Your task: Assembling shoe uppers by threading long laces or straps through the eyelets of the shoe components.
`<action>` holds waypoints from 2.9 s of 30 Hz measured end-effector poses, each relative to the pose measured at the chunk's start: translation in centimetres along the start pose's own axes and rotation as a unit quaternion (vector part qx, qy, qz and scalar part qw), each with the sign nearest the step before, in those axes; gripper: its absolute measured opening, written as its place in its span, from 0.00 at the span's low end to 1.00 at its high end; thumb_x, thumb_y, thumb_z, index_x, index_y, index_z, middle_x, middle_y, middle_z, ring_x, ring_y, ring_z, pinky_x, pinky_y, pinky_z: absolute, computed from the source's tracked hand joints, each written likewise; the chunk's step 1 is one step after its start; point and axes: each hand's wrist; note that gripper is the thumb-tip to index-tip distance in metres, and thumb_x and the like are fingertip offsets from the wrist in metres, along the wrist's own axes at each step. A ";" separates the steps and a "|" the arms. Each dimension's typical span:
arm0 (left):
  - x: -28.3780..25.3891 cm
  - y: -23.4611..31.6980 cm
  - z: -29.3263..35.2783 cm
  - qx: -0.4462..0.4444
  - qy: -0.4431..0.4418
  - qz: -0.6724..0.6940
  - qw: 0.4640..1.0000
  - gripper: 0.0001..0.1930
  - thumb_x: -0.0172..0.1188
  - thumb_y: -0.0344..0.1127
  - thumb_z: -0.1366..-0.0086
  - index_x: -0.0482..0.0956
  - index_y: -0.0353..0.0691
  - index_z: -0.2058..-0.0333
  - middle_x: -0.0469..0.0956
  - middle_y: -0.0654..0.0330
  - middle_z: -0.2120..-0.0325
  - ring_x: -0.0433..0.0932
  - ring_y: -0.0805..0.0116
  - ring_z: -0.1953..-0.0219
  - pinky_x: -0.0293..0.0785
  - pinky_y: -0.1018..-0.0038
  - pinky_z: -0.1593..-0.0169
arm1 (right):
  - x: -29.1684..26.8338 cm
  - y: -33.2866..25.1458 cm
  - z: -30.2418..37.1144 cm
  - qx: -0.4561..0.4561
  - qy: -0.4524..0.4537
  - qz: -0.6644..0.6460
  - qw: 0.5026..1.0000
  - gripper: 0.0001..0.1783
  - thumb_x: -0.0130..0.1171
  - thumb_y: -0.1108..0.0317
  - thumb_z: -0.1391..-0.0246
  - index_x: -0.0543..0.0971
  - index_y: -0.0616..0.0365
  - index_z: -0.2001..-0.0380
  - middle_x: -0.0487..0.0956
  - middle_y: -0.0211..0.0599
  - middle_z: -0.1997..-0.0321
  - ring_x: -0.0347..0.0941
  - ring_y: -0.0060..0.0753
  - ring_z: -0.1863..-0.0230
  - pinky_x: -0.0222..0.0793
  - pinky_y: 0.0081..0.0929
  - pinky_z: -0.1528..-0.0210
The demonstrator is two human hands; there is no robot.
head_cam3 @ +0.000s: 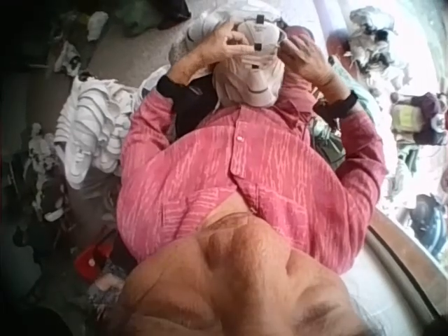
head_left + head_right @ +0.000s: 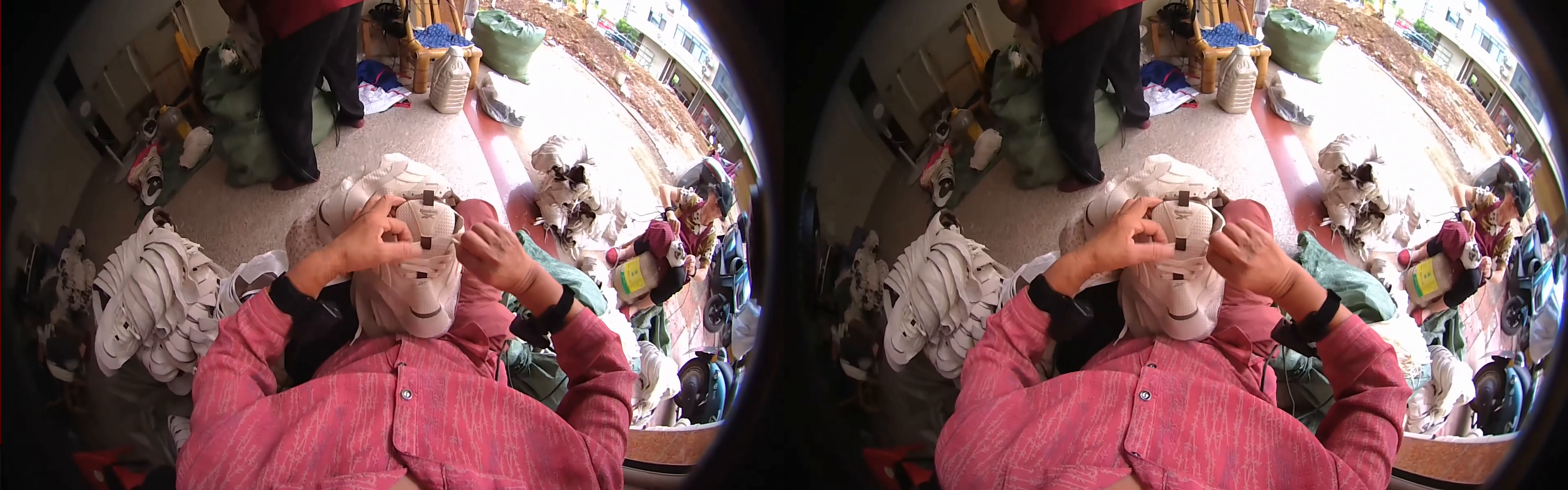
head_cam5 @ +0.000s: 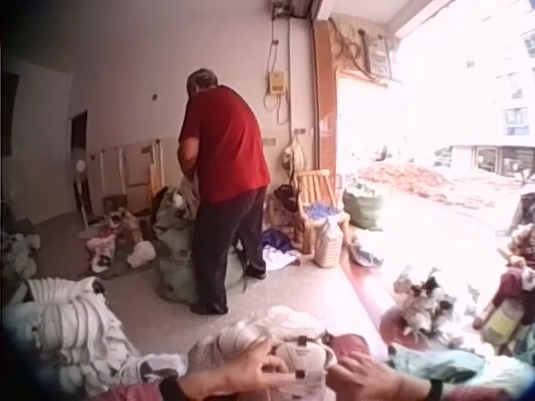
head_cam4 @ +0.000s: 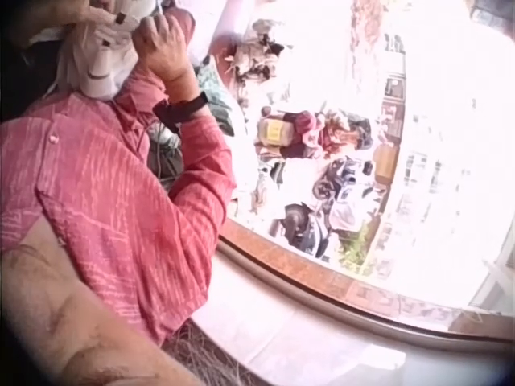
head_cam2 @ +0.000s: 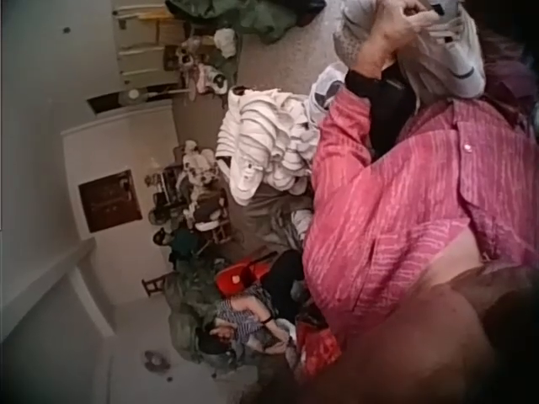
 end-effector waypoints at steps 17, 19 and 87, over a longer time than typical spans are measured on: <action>0.1 -0.2 -1.7 -0.082 -0.034 0.366 0.926 0.35 0.69 0.24 0.54 0.65 0.39 0.45 0.75 0.57 0.54 0.74 0.72 0.54 0.72 0.75 0.50 | -2.0 -5.9 -0.2 0.487 0.076 -0.406 0.770 0.25 0.51 0.78 0.41 0.64 0.59 0.40 0.78 0.39 0.69 0.74 0.26 0.72 0.70 0.24 0.68; 0.1 -0.3 -2.1 -0.068 -0.048 0.332 0.940 0.35 0.69 0.24 0.54 0.65 0.38 0.45 0.76 0.57 0.56 0.75 0.71 0.54 0.72 0.75 0.50 | -0.9 -6.9 -0.3 0.500 0.115 -0.445 0.734 0.21 0.54 0.78 0.43 0.69 0.59 0.45 0.81 0.36 0.68 0.76 0.25 0.73 0.71 0.20 0.68; 1.6 1.8 1.1 0.064 0.116 -0.046 0.990 0.06 0.67 0.29 0.50 0.80 0.39 0.72 0.68 0.46 0.46 0.71 0.49 0.45 0.69 0.66 0.46 | 1.9 -6.2 -2.7 0.495 0.070 -0.273 0.822 0.05 0.59 0.74 0.53 0.77 0.54 0.70 0.79 0.41 0.73 0.78 0.45 0.72 0.71 0.34 0.71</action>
Point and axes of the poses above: each hand's wrist, its own z-axis away from the middle knuckle, its own x-axis out of the palm, y = z × x
